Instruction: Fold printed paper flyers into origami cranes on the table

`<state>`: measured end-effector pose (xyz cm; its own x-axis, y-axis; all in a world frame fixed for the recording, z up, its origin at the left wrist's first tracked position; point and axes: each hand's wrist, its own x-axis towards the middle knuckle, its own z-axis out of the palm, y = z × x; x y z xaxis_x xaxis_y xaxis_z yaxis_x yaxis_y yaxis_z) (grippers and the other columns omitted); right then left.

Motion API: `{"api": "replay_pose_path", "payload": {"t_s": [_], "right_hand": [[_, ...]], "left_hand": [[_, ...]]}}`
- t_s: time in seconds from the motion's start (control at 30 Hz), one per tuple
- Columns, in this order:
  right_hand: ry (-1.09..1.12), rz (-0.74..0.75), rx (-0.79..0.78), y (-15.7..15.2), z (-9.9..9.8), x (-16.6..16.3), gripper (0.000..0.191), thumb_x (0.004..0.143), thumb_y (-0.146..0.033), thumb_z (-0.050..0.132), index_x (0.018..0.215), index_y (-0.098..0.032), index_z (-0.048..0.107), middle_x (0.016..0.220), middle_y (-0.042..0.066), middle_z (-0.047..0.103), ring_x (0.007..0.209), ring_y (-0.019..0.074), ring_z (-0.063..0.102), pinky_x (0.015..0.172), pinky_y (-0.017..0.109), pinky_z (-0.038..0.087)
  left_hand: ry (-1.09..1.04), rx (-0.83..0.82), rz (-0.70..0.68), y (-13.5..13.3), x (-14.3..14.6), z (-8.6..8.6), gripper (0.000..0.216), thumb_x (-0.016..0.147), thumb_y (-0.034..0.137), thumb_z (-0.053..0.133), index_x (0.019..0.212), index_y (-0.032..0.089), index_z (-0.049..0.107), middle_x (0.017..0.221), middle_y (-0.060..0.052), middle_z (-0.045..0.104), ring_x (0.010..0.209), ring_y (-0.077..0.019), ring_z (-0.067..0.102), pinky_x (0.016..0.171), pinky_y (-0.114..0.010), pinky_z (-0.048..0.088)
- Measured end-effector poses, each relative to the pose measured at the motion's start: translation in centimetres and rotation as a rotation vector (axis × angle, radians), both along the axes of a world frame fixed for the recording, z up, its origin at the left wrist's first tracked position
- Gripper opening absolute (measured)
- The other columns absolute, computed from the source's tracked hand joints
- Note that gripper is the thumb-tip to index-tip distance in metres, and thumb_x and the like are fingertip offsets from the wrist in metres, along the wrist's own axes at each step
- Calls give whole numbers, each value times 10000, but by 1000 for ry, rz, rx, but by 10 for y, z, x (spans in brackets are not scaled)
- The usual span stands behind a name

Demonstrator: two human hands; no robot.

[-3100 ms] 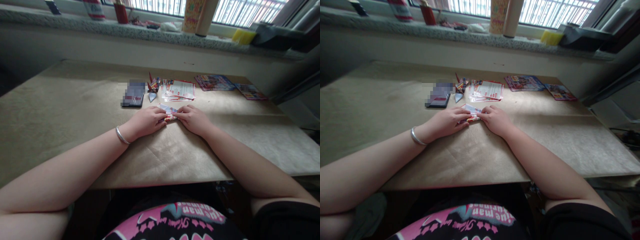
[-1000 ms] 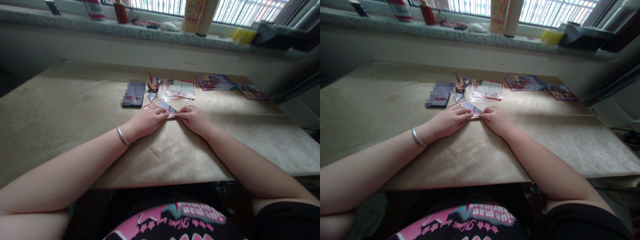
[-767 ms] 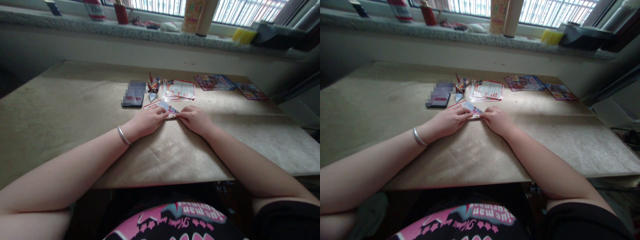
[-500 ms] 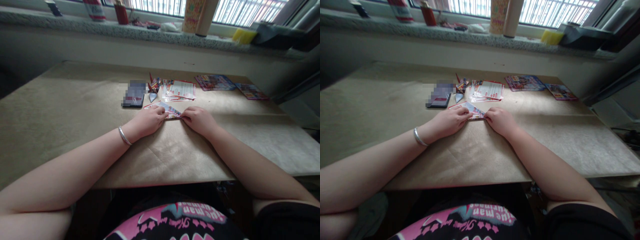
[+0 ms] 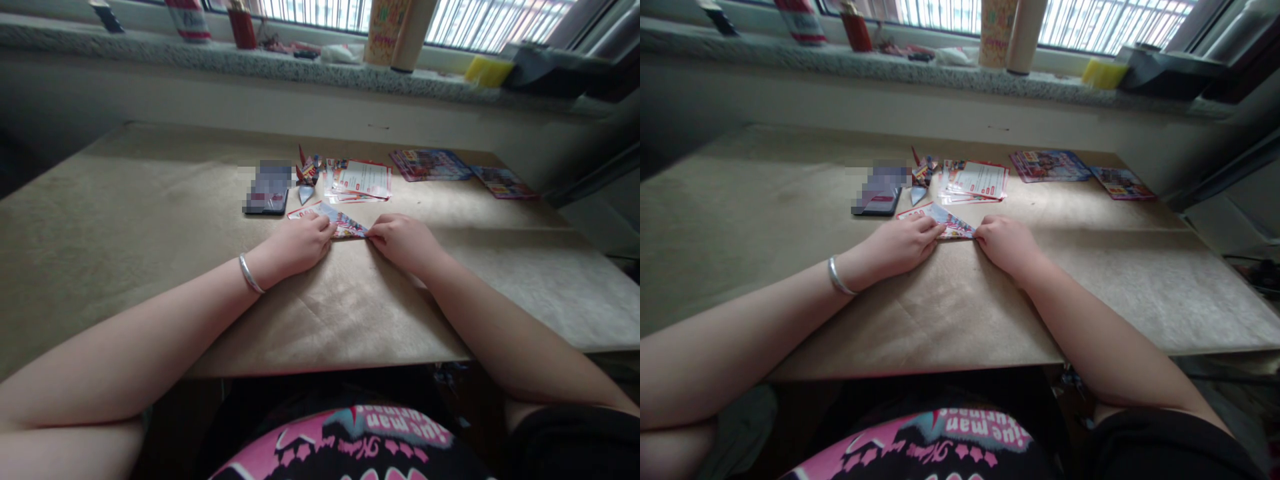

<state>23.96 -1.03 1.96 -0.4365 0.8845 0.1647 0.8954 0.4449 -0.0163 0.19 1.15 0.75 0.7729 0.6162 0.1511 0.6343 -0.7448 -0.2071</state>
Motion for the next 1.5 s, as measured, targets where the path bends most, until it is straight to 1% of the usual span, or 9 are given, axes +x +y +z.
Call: {"api": "replay_pose_path", "payload": {"t_s": [0.13,0.33,0.67,0.8,0.93,1.03,1.2,1.3,1.5], "right_hand": [[23,6,7,-1,1,0,250,899,-191,564,965,-228,802,970,66,749,856,208,676,747,319,488],[44,4,45,1,-2,3,242,898,-183,567,938,-250,796,965,56,749,867,205,664,729,312,477],[258,-50,-18,12,-13,13,198,864,-210,617,909,-251,805,898,46,724,773,174,637,689,297,472],[371,-54,-48,16,-17,16,176,843,-187,646,887,-242,807,848,47,705,730,166,623,691,298,488],[306,6,0,21,-19,22,188,874,-204,627,918,-251,804,898,55,717,819,190,635,764,329,500],[286,72,21,26,-21,30,186,903,-241,619,935,-271,800,928,49,729,885,201,633,836,353,499],[290,94,72,35,-27,40,192,913,-259,613,946,-268,801,940,58,742,889,216,616,841,370,498],[276,107,95,35,-26,39,215,925,-254,586,947,-255,800,972,57,754,923,223,618,868,377,497],[260,200,141,21,-18,22,246,943,-242,557,1017,-258,791,1024,57,756,954,213,626,917,383,500]], "left_hand": [[-62,12,-25,-1,0,-4,473,1018,349,373,1423,161,531,1090,-137,643,1006,-277,588,868,-400,506],[-83,53,-74,5,-2,-7,427,1011,309,393,1384,230,585,1061,-115,642,990,-243,588,899,-387,485],[-137,85,-100,10,-1,-10,419,1028,257,357,1352,206,617,1169,-115,666,1030,-237,600,943,-392,477],[-138,103,-82,12,-1,-10,416,1028,292,366,1337,192,626,1118,-112,677,967,-239,599,910,-396,484],[-138,99,-133,9,-1,-7,387,1024,312,380,1265,225,671,994,-87,677,929,-226,598,946,-411,476],[-185,58,-159,7,-1,-6,377,1011,326,409,1266,227,669,1028,-97,674,990,-233,600,999,-439,462],[-297,-173,-244,14,-2,-10,441,1027,352,372,1389,201,573,1333,-138,583,1277,-255,504,1123,-458,400],[-329,-290,-186,16,-3,-10,458,1039,370,340,1398,193,562,1416,-135,528,1316,-246,489,1156,-436,377],[-395,-338,-80,12,-2,-8,448,1030,385,357,1368,174,562,1394,-114,565,1299,-236,513,1144,-416,396]]}}
